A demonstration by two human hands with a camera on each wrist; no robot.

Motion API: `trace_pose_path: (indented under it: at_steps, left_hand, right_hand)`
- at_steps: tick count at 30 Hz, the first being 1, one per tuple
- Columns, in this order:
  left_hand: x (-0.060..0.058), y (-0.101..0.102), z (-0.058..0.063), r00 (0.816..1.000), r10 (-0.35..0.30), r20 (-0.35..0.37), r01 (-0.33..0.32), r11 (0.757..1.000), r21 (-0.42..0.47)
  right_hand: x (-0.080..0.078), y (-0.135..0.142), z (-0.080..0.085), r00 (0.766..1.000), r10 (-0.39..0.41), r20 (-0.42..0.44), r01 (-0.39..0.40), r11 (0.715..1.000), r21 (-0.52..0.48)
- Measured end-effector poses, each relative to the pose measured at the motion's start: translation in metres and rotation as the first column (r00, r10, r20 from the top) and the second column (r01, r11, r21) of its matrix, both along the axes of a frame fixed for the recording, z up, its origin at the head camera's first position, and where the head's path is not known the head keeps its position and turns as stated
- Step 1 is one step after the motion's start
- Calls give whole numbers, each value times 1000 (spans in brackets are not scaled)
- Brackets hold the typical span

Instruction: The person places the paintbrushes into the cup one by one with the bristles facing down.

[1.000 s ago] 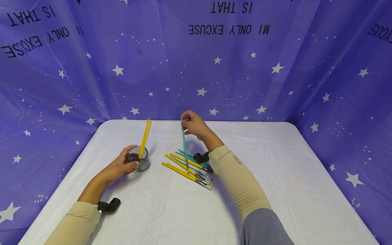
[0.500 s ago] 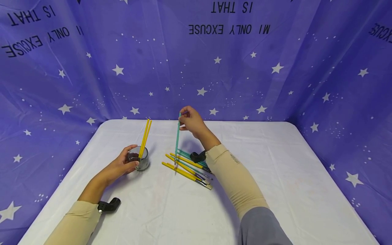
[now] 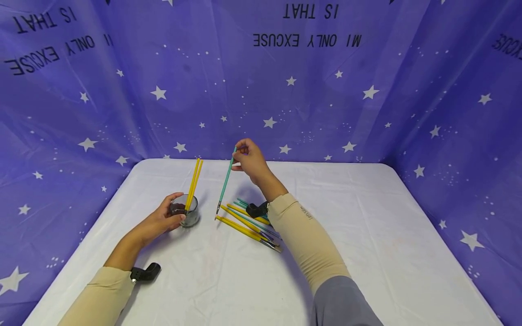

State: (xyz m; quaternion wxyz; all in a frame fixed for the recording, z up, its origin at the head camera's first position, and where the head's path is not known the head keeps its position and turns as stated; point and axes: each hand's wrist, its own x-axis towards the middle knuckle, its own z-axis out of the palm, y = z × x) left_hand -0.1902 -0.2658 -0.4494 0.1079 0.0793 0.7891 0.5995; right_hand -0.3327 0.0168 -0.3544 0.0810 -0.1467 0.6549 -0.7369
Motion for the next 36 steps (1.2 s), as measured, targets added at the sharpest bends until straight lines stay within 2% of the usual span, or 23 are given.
trace_pose_path:
  at_steps: [15, 21, 27, 32, 36]
  left_hand:
    - [-2, 3, 1, 1000, 3, -22, -3, 1000, -27]
    - [1, 2, 1, 1000, 15, -5, -15, 999, -46]
    - [3, 2, -4, 1000, 9, -10, -9, 999, -43]
    - [1, 3, -2, 1000, 5, -12, -6, 999, -33]
    - [2, 1, 1, 1000, -5, -16, 5, 1000, -22]
  right_hand:
    - [3, -11, 13, 998, -65, -21, 61, 986, -153]
    - [8, -19, 14, 995, -93, -34, 85, 976, -202]
    - [10, -29, 9, 995, -83, -50, 71, 976, -204]
    - [13, -35, 5, 995, -82, -58, 72, 985, -154]
    - [17, -43, 2, 996, -49, -75, 40, 992, -118]
